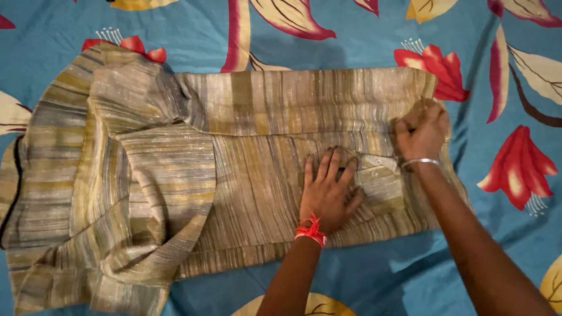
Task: The person folds a striped shirt on a bed, smoothing and aligning the fabric before placing it on a nearby shelf. Then the person picks up a pair of jeans and begins folding them on the same surface.
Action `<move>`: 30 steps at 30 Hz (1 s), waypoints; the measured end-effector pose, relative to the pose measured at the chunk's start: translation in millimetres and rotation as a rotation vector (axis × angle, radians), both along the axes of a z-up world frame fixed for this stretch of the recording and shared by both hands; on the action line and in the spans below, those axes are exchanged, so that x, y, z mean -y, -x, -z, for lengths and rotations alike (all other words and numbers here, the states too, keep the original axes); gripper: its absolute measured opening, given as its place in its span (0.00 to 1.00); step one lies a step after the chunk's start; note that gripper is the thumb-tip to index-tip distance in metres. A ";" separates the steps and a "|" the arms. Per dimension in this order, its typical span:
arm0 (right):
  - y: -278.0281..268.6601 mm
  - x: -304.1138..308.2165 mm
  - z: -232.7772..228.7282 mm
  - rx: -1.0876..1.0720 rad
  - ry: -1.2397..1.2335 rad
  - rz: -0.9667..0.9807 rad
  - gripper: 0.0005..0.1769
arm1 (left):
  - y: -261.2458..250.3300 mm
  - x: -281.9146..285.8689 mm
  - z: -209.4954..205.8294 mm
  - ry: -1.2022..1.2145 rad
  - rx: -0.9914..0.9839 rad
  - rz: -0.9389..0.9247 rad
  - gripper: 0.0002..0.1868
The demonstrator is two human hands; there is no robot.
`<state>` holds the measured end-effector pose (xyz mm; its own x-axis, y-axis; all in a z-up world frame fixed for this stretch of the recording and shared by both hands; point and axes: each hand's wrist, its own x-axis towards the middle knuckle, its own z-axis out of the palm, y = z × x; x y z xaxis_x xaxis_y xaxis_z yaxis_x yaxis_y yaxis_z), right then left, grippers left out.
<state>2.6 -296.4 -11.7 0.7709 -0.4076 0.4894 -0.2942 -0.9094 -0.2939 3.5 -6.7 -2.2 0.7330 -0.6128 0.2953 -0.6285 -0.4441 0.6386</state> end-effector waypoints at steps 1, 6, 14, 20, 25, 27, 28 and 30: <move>-2.5 6.0 1.2 0.008 -0.021 0.012 0.37 | 0.9 0.7 0.3 0.011 0.010 -0.013 0.35; -8.1 18.2 12.7 0.031 -0.024 0.024 0.37 | 0.2 1.2 1.6 0.015 0.010 -0.023 0.33; -40.7 29.2 22.3 0.151 -0.479 -0.190 0.25 | -0.6 4.1 2.1 -0.039 0.019 -0.039 0.34; -35.5 33.4 -16.4 -0.267 -0.261 0.050 0.32 | -8.3 10.3 -2.3 -0.092 -0.018 -0.018 0.41; -42.1 71.4 12.3 0.037 0.058 -0.279 0.38 | -12.7 14.4 -3.8 -0.107 -0.042 -0.006 0.44; -43.0 102.1 32.3 0.235 -0.163 -0.302 0.31 | -13.1 15.0 -2.8 -0.113 -0.035 -0.005 0.44; -42.9 121.9 36.8 0.324 -0.471 -0.244 0.24 | -14.0 15.6 -2.1 -0.117 -0.036 -0.005 0.44; -39.8 156.6 39.5 0.436 -0.912 -0.135 0.15 | -14.7 17.3 -0.1 -0.123 -0.038 -0.004 0.43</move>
<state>42.3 -453.0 -51.2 0.6670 -0.6884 0.2851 0.0926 -0.3031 -0.9485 18.2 -24.0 -2.1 0.7451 -0.6393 0.1902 -0.6027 -0.5230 0.6027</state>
